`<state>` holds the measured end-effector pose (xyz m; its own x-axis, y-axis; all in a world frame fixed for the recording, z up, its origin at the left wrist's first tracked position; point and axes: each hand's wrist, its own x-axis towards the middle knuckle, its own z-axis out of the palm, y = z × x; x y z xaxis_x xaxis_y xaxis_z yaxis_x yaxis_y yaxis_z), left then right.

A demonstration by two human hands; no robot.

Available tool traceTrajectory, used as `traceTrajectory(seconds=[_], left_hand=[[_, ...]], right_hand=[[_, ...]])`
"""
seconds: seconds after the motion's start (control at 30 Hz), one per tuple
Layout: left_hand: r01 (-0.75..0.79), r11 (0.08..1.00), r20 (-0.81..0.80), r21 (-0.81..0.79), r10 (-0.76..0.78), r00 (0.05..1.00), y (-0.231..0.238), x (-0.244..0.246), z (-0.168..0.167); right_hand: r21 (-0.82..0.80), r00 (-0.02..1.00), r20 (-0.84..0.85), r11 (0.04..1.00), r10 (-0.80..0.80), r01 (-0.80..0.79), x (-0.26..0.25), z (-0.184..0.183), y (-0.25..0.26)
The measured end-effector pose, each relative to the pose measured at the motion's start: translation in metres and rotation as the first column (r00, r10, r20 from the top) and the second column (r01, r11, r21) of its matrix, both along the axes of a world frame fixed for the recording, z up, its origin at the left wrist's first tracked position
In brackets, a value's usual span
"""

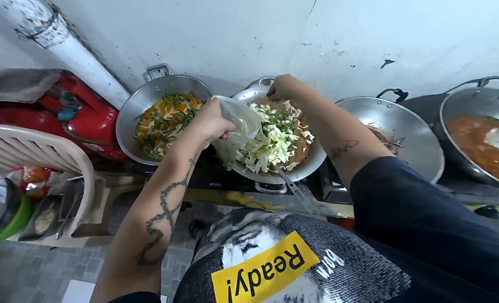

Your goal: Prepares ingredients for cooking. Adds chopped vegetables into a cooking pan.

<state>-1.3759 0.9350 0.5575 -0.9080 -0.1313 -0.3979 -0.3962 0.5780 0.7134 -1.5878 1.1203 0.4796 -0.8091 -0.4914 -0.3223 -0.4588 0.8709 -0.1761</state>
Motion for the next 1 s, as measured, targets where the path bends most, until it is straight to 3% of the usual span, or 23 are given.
traceTrajectory(seconds=[0.13,0.27,0.4,0.47,0.53,0.6,0.77,0.8,0.87,1.0], left_hand=[[0.001,1.0,0.011,0.013,-0.002,1.0,0.001,-0.003,0.0],[0.011,0.999,0.002,0.039,-0.011,1.0,0.007,-0.006,-0.003],[0.018,0.998,0.008,0.057,-0.019,1.0,0.012,-0.012,-0.002],[0.026,0.997,-0.003,0.073,-0.026,1.0,0.015,-0.014,-0.002],[0.049,0.995,-0.026,0.082,-0.047,0.999,0.018,-0.014,0.0],[0.091,0.993,-0.034,0.073,-0.089,0.995,0.023,-0.011,0.005],[0.149,0.988,-0.066,-0.038,-0.151,0.986,0.031,0.001,0.019],[0.146,0.988,-0.066,-0.05,-0.149,0.987,0.031,0.002,0.019],[0.121,0.992,-0.07,-0.017,-0.122,0.99,0.028,0.002,0.015],[0.101,0.995,-0.077,0.0,-0.101,0.992,0.025,0.004,0.008]], right_hand=[[-0.065,0.987,-0.087,0.989,-0.137,0.132,-0.002,-0.017,-0.005],[-0.051,0.998,0.005,0.997,-0.06,0.06,-0.006,-0.029,0.003],[-0.446,0.989,-0.005,0.886,-0.147,0.129,0.03,0.023,0.007],[-0.565,0.997,0.074,0.824,0.005,0.038,0.07,0.057,0.004],[-0.489,0.963,0.076,0.851,0.259,-0.19,0.102,0.067,-0.01],[-0.335,0.906,0.033,0.858,0.423,-0.389,0.118,0.048,-0.031],[-0.287,0.953,0.177,0.939,0.245,-0.188,0.134,-0.008,-0.05],[-0.217,0.946,0.183,0.949,0.269,-0.228,0.131,-0.015,-0.056],[-0.257,0.926,0.124,0.913,0.356,-0.316,0.12,-0.04,-0.058],[-0.089,0.868,0.101,0.873,0.486,-0.479,0.11,-0.048,-0.063]])
